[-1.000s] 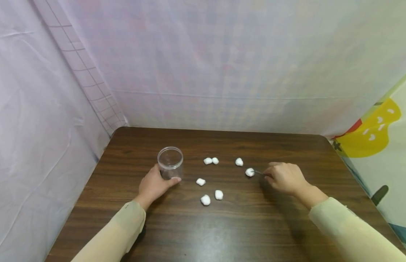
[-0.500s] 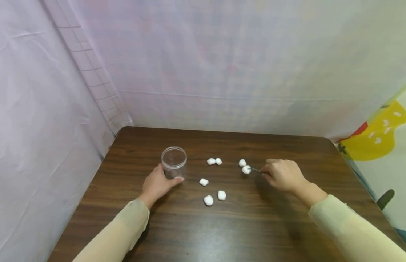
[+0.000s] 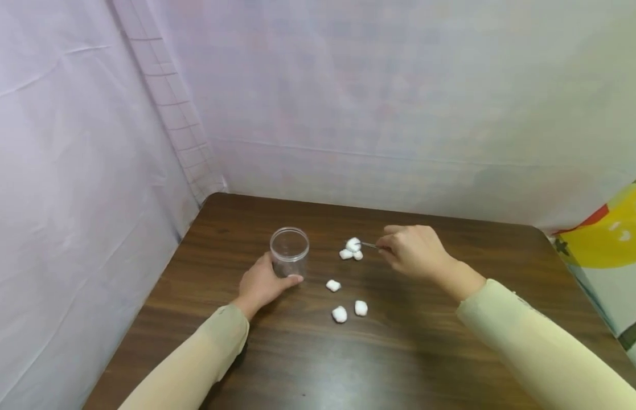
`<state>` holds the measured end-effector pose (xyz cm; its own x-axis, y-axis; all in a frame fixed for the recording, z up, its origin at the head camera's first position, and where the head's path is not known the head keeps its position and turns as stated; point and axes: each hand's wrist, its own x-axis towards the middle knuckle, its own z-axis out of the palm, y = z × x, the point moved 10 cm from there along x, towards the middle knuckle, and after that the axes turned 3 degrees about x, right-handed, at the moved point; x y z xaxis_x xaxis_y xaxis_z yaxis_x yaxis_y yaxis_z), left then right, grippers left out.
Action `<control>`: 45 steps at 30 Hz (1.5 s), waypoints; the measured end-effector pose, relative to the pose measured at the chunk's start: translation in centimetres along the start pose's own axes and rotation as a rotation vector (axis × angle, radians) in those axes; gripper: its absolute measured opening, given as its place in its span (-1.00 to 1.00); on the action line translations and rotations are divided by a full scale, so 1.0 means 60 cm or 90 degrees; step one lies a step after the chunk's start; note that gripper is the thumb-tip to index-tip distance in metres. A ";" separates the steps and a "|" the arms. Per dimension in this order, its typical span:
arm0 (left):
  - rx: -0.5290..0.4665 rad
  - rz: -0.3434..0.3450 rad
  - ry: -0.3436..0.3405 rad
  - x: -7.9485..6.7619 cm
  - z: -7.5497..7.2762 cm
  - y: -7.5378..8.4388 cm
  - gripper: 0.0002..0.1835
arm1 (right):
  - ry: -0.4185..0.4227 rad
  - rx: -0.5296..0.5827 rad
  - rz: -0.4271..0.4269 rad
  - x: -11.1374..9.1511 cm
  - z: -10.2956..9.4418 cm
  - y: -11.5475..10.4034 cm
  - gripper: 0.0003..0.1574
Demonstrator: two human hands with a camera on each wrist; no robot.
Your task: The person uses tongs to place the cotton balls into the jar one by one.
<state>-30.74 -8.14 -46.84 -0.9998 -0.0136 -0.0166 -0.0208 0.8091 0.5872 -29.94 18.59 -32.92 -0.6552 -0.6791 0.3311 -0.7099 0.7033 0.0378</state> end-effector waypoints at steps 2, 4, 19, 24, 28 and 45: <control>-0.002 0.000 0.002 0.000 0.000 0.003 -0.03 | 0.012 0.005 -0.017 0.023 -0.007 -0.014 -0.95; -0.003 0.002 0.000 0.001 0.002 0.007 -0.04 | 0.018 0.010 -0.023 0.041 -0.011 -0.026 -0.94; -0.006 0.009 -0.005 0.004 0.013 0.022 -0.02 | 0.009 0.013 -0.064 0.120 0.002 -0.099 -0.89; -0.003 0.008 -0.005 0.004 0.015 0.021 -0.02 | -0.006 0.011 -0.068 0.123 0.016 -0.105 -0.92; -0.004 0.010 -0.007 0.003 0.016 0.021 -0.02 | -0.014 0.011 -0.068 0.122 0.022 -0.107 -0.96; -0.009 0.008 -0.010 -0.001 0.015 0.024 -0.02 | -0.025 0.013 -0.068 0.116 0.025 -0.106 -0.94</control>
<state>-30.74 -6.48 -46.72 -0.9998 0.0058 -0.0214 -0.0081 0.8008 0.5988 -30.40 9.06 -32.27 -0.5844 -0.7584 0.2886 -0.7813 0.6219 0.0523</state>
